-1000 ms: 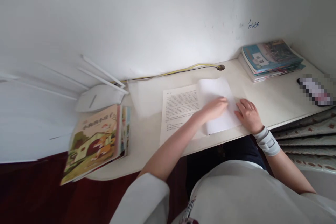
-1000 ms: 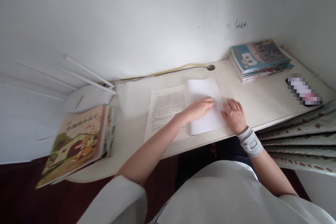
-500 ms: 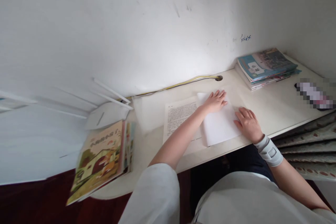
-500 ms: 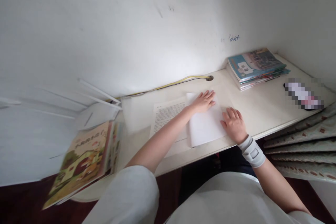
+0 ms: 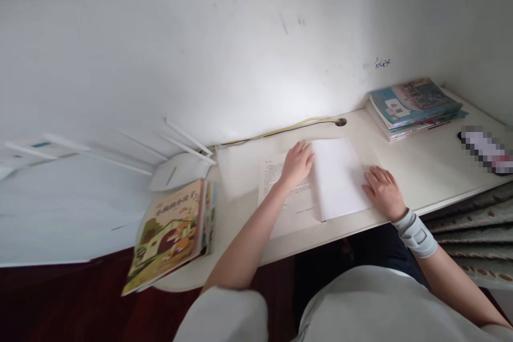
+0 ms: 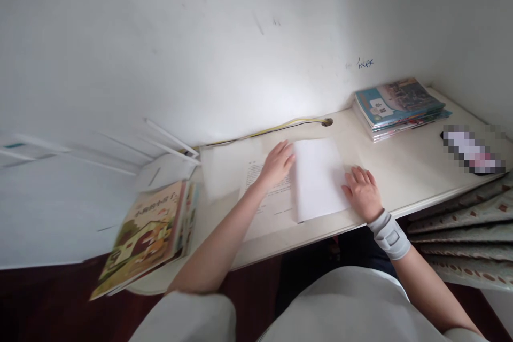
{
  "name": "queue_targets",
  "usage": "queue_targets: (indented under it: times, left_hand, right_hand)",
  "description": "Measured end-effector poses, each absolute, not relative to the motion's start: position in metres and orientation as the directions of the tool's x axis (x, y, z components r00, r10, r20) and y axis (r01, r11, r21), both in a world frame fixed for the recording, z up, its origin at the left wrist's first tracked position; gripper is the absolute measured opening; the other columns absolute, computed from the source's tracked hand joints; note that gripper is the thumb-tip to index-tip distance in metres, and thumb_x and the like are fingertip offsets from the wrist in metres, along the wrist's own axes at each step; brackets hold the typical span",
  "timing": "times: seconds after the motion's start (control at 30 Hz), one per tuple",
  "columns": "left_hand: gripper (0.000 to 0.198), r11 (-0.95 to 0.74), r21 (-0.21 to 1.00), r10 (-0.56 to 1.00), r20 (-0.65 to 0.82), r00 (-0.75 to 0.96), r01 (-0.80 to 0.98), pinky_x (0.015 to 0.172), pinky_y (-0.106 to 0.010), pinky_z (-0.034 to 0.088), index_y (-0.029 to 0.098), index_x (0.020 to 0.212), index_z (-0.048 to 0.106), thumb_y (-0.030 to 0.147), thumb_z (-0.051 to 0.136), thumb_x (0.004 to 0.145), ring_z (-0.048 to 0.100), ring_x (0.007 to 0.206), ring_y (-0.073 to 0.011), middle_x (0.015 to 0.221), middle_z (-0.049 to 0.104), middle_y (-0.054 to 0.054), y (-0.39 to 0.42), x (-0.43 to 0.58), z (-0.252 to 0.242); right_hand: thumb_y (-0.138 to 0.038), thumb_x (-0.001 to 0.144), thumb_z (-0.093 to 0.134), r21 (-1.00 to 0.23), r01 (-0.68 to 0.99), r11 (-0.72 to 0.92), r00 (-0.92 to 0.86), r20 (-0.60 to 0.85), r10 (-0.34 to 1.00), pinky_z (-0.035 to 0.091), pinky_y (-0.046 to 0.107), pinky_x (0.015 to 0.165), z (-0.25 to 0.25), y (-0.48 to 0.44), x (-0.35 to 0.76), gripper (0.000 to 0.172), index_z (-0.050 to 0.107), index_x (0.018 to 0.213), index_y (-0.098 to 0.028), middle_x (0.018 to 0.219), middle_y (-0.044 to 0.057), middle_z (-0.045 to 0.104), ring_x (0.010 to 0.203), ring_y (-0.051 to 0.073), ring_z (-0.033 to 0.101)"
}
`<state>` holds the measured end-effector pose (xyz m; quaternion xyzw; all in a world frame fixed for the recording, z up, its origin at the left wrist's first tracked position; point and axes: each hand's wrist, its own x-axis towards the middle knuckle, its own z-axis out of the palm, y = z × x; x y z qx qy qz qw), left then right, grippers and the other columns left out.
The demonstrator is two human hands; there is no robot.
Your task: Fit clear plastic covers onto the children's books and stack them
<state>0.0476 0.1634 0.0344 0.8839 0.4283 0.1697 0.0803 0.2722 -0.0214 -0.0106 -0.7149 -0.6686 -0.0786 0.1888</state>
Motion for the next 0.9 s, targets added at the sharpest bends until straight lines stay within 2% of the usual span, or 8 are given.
queue_targets:
  times: [0.17, 0.37, 0.43, 0.53, 0.6, 0.7, 0.8, 0.9]
  left_hand:
    - [0.051, -0.328, 0.42, 0.943, 0.195, 0.269, 0.846, 0.11, -0.049, 0.026, 0.006, 0.128, 0.046, 0.035, 0.045, 0.086, 0.034, 0.134, -0.034, 0.14, 0.042, -0.023, 0.129, -0.042, 0.005]
    - [0.042, -0.303, 0.434, 0.951, 0.19, 0.242, 0.848, 0.11, -0.053, 0.023, 0.011, 0.119, 0.054, 0.034, 0.048, 0.084, 0.03, 0.136, -0.0343, 0.141, 0.041, -0.021, 0.103, -0.047, 0.011]
    - [0.032, -0.168, 0.539, 0.982, 0.165, 0.092, 0.826, 0.109, -0.053, 0.024, 0.012, 0.105, 0.059, 0.031, 0.05, 0.082, 0.032, 0.134, -0.0347, 0.134, 0.049, -0.021, 0.104, -0.054, 0.019]
    - [0.014, 0.042, 0.71, 0.998, 0.009, -0.069, 0.703, 0.103, -0.049, 0.032, 0.016, 0.08, 0.061, 0.028, 0.055, 0.076, 0.043, 0.126, -0.0352, 0.111, 0.064, -0.019, 0.106, -0.075, 0.024]
    - [0.014, 0.098, 0.772, 0.995, -0.063, -0.079, 0.628, 0.097, -0.045, 0.04, 0.018, 0.078, 0.062, 0.03, 0.055, 0.076, 0.053, 0.116, -0.0324, 0.102, 0.067, -0.015, 0.107, -0.088, 0.024]
    - [0.023, 0.174, 0.859, 0.984, -0.169, -0.054, 0.482, 0.083, -0.039, 0.05, 0.016, 0.088, 0.063, 0.034, 0.05, 0.079, 0.064, 0.096, -0.026, 0.097, 0.069, -0.012, 0.107, -0.099, 0.024]
    - [0.027, 0.276, 0.904, 0.954, -0.3, 0.024, 0.327, 0.072, -0.035, 0.053, 0.012, 0.09, 0.065, 0.035, 0.056, 0.077, 0.067, 0.081, -0.023, 0.089, 0.071, -0.012, 0.111, -0.103, 0.028]
    - [0.029, 0.369, 0.917, 0.907, -0.391, 0.156, 0.153, 0.065, -0.031, 0.052, 0.011, 0.09, 0.069, 0.033, 0.067, 0.07, 0.067, 0.075, -0.0222, 0.085, 0.072, -0.012, 0.117, -0.102, 0.032]
  right_hand:
    - [-0.033, 0.091, 0.044, -0.128, 0.989, -0.073, 0.115, 0.358, 0.926, 0.035, 0.042, 0.102, -0.011, -0.023, 0.271, 0.038, 0.06, 0.119, -0.013, 0.131, 0.017, 0.053, 0.126, 0.028, 0.043]
    - [-0.035, 0.092, 0.04, -0.022, 0.995, -0.096, 0.098, 0.311, 0.945, 0.032, 0.046, 0.102, -0.008, -0.025, 0.269, 0.04, 0.059, 0.121, -0.015, 0.132, 0.016, 0.054, 0.124, 0.029, 0.045]
    - [-0.034, 0.092, 0.04, 0.005, 0.995, -0.098, 0.092, 0.307, 0.947, 0.033, 0.047, 0.101, -0.007, -0.025, 0.268, 0.039, 0.058, 0.121, -0.016, 0.132, 0.015, 0.054, 0.124, 0.029, 0.045]
    - [-0.032, 0.093, 0.039, 0.027, 0.997, -0.069, 0.058, 0.304, 0.951, 0.034, 0.046, 0.1, -0.007, -0.024, 0.267, 0.037, 0.059, 0.12, -0.017, 0.13, 0.014, 0.055, 0.123, 0.028, 0.045]
    - [-0.03, 0.093, 0.039, 0.037, 0.998, -0.05, 0.037, 0.309, 0.95, 0.035, 0.046, 0.099, -0.007, -0.023, 0.266, 0.036, 0.059, 0.119, -0.016, 0.13, 0.014, 0.056, 0.121, 0.028, 0.047]
    - [-0.031, 0.093, 0.039, 0.048, 0.998, -0.03, 0.013, 0.329, 0.944, 0.036, 0.045, 0.098, -0.009, -0.021, 0.266, 0.037, 0.059, 0.119, -0.015, 0.129, 0.015, 0.056, 0.12, 0.028, 0.048]
    - [-0.032, 0.093, 0.038, 0.056, 0.998, -0.017, -0.004, 0.357, 0.934, 0.036, 0.044, 0.098, -0.013, -0.021, 0.267, 0.037, 0.059, 0.119, -0.015, 0.129, 0.015, 0.056, 0.121, 0.028, 0.048]
    - [-0.032, 0.094, 0.038, 0.055, 0.998, -0.015, -0.007, 0.375, 0.927, 0.035, 0.044, 0.099, -0.016, -0.021, 0.269, 0.038, 0.059, 0.119, -0.014, 0.129, 0.015, 0.056, 0.121, 0.029, 0.047]
